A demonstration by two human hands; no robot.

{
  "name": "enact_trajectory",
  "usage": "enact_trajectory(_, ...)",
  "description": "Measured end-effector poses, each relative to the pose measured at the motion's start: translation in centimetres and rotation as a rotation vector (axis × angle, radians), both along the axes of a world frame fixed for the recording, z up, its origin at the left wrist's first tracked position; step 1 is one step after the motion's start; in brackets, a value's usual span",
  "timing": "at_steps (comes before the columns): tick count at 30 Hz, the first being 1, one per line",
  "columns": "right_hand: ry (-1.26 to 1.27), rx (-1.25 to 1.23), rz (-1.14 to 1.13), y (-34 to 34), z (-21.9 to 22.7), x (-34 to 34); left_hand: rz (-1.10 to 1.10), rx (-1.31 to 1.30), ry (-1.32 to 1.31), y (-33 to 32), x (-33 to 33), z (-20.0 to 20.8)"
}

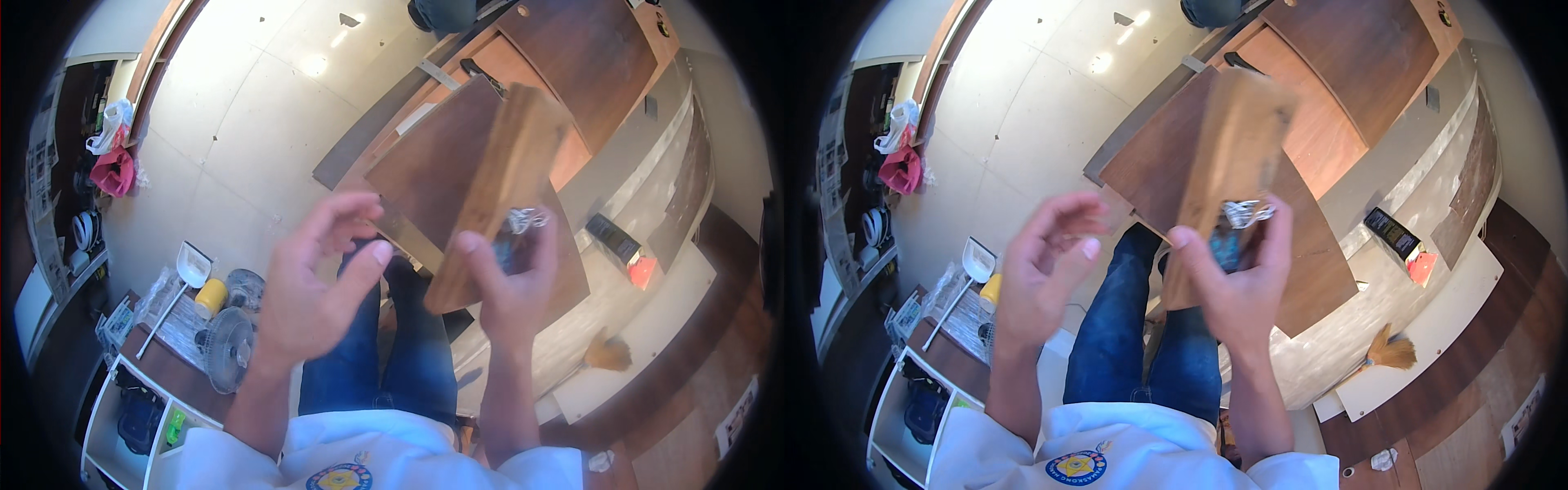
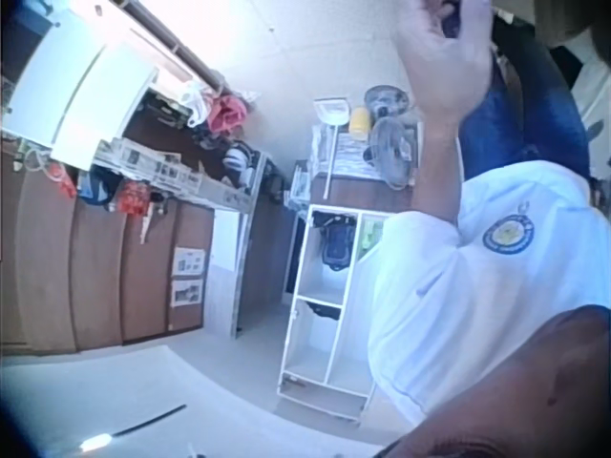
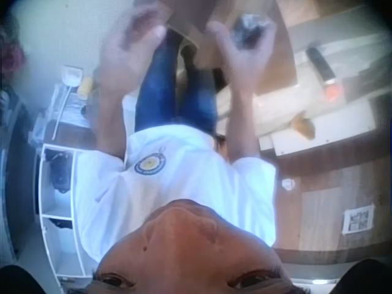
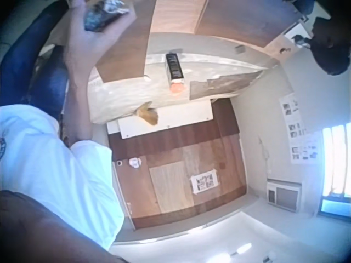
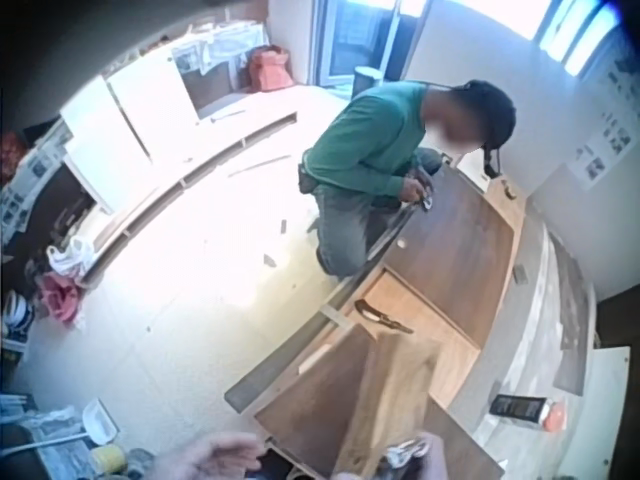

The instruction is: The person assembles a wooden cabinet by attaching side panels and a drawer front using a power drill and a sanding block. They align the pieces, secure them with screws, and smooth the edges of the drawer front.

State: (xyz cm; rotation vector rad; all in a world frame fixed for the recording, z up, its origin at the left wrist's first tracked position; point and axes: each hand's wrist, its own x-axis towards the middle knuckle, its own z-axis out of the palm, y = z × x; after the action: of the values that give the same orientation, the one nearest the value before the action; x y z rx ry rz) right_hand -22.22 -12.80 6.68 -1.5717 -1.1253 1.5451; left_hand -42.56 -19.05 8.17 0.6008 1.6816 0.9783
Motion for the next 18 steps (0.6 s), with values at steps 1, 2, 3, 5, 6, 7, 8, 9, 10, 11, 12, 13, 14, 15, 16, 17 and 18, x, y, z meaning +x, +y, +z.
enact_trajectory(1, 0.035, -0.011, 0.019, -0.5, 0.3, -0.4, 0.001, -0.012, -0.007, -0.5, 0.8, 0.3)
enact_trajectory(2, 0.069, -0.021, 0.035, -1.0, 0.5, -0.8, -0.027, 0.060, 0.298, -0.4, 0.8, -0.6)
enact_trajectory(3, 0.105, -0.025, 0.062, -1.4, 0.6, -1.0, -0.011, 0.077, 0.297, -0.3, 0.7, -1.7)
enact_trajectory(5, 0.200, -0.040, 0.030, -1.5, 0.0, -1.2, 0.026, 0.125, 0.318, 0.3, 0.0, -4.7)
enact_trajectory(6, 0.252, -0.043, 0.019, -1.1, -0.7, -1.0, 0.133, 0.096, 0.124, 0.4, 0.5, -6.1)
enact_trajectory(7, 0.303, -0.049, 0.007, -0.7, -1.5, -0.7, 0.138, 0.181, 0.145, 0.2, 0.7, -7.3)
enact_trajectory(8, 0.309, -0.025, -0.009, -0.4, -2.4, -0.5, 0.143, 0.222, 0.164, 0.0, 1.0, -8.3)
enact_trajectory(9, 0.342, -0.034, 0.010, 0.1, -3.1, 0.1, 0.148, 0.261, 0.180, -0.1, 1.2, -9.2)
enact_trajectory(10, 0.374, -0.045, 0.031, 0.5, -3.8, 0.8, 0.186, 0.300, 0.132, -0.1, 1.4, -10.0)
enact_trajectory(11, 0.389, -0.062, 0.038, 0.6, -4.3, 1.2, 0.229, 0.334, 0.085, -0.1, 1.6, -10.6)
enact_trajectory(12, 0.450, -0.058, 0.007, 0.3, -4.9, 1.3, 0.259, 0.365, 0.033, -0.2, 1.7, -10.9)
enact_trajectory(13, 0.468, -0.046, 0.012, 0.1, -5.4, 1.4, 0.260, 0.366, 0.046, -0.2, 1.7, -11.1)
enact_trajectory(14, 0.493, -0.026, 0.013, 0.0, -6.0, 1.2, 0.248, 0.370, 0.056, -0.2, 1.6, -11.2)
enact_trajectory(15, 0.517, -0.013, 0.011, -0.2, -6.3, 1.1, 0.245, 0.368, 0.068, -0.1, 1.4, -11.3)
enact_trajectory(16, 0.520, -0.006, 0.007, -0.3, -6.5, 1.0, 0.236, 0.375, 0.062, 0.0, 1.2, -11.3)
enact_trajectory(17, 0.521, 0.000, 0.002, -0.5, -6.7, 0.9, 0.238, 0.380, 0.057, 0.1, 1.1, -11.4)
enact_trajectory(18, 0.520, 0.004, -0.001, -0.5, -6.7, 0.8, 0.240, 0.386, 0.050, 0.2, 1.0, -11.5)
